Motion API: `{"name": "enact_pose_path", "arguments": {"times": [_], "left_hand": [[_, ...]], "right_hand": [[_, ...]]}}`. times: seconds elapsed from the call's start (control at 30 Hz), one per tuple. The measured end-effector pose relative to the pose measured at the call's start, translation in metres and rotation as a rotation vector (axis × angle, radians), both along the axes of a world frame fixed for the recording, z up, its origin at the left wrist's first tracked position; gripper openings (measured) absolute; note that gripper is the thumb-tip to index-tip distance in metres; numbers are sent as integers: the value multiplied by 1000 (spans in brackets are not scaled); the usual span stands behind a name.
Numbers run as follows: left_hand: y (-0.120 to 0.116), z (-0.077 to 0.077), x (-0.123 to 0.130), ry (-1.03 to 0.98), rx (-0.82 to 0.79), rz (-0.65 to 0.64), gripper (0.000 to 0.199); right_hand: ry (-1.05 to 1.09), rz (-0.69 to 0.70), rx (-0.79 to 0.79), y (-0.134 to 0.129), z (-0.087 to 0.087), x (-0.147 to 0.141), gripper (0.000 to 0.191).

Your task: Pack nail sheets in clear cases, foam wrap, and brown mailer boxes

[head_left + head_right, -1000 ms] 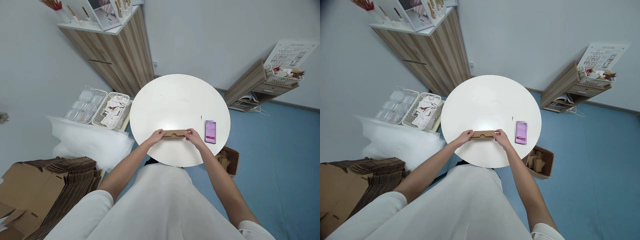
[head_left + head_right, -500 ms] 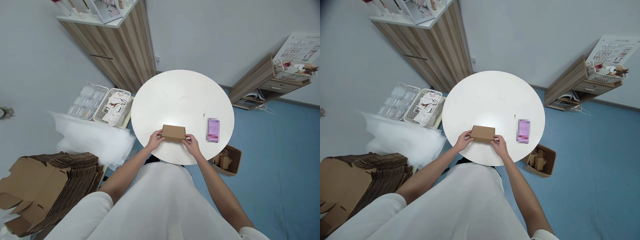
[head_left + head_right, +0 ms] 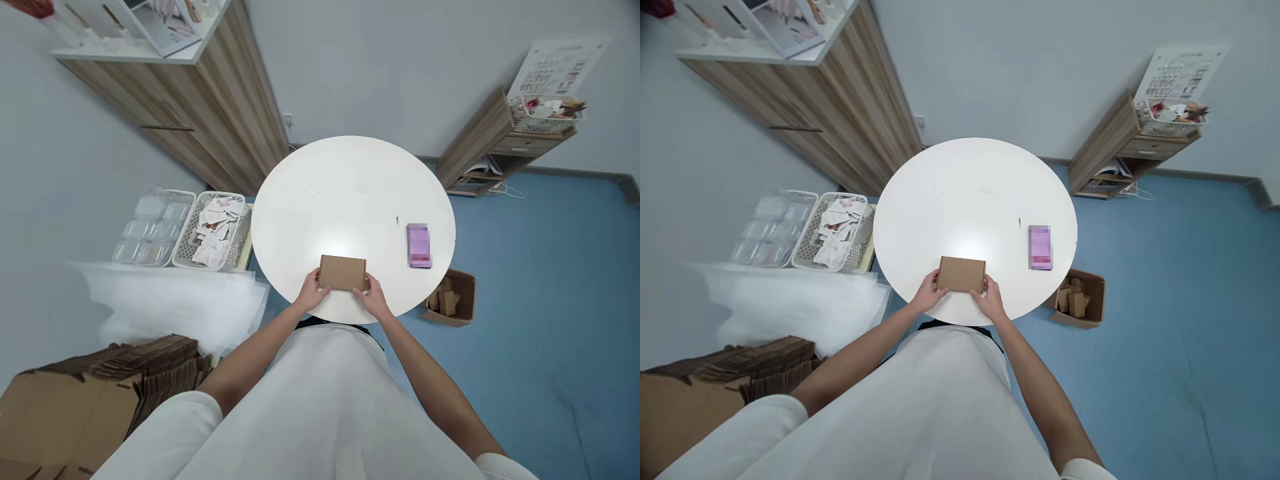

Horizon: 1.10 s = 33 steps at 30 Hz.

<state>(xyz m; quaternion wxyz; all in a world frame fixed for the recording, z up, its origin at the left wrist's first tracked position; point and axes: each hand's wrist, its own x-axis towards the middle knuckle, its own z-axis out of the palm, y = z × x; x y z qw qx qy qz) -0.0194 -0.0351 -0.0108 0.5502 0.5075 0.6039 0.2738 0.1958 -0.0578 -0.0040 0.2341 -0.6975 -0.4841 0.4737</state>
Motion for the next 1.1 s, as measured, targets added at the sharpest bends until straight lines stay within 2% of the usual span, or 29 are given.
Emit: {"name": "enact_pose_path", "arguments": {"times": [0.13, 0.27, 0.43, 0.53, 0.63, 0.73, 0.9, 1.1], "left_hand": [[7, 1, -7, 171, -44, -81, 65], [15, 3, -8, 344, -33, -180, 63], [19, 8, -9, 363, 67, -269, 61], [17, 11, -12, 410, 51, -284, 58], [19, 13, -14, 449, -9, -265, 59], [24, 13, -11, 397, -21, -215, 61], [28, 14, -3, 252, -33, -143, 49], [16, 19, 13, 192, -43, -1, 45]], "right_hand": [[-90, -31, -88, 6, 6, 1, 67], [-70, -71, -148, 18, 14, 1, 64], [-215, -38, -97, 16, 15, -10, 55], [-235, -26, -106, 6, 15, -12, 56], [-269, -55, -152, 1, 19, -8, 59], [-281, -114, -157, 4, 25, -3, 59], [-9, -142, -166, 11, 23, -3, 51], [184, -180, -119, 2, 15, 6, 53]]}}
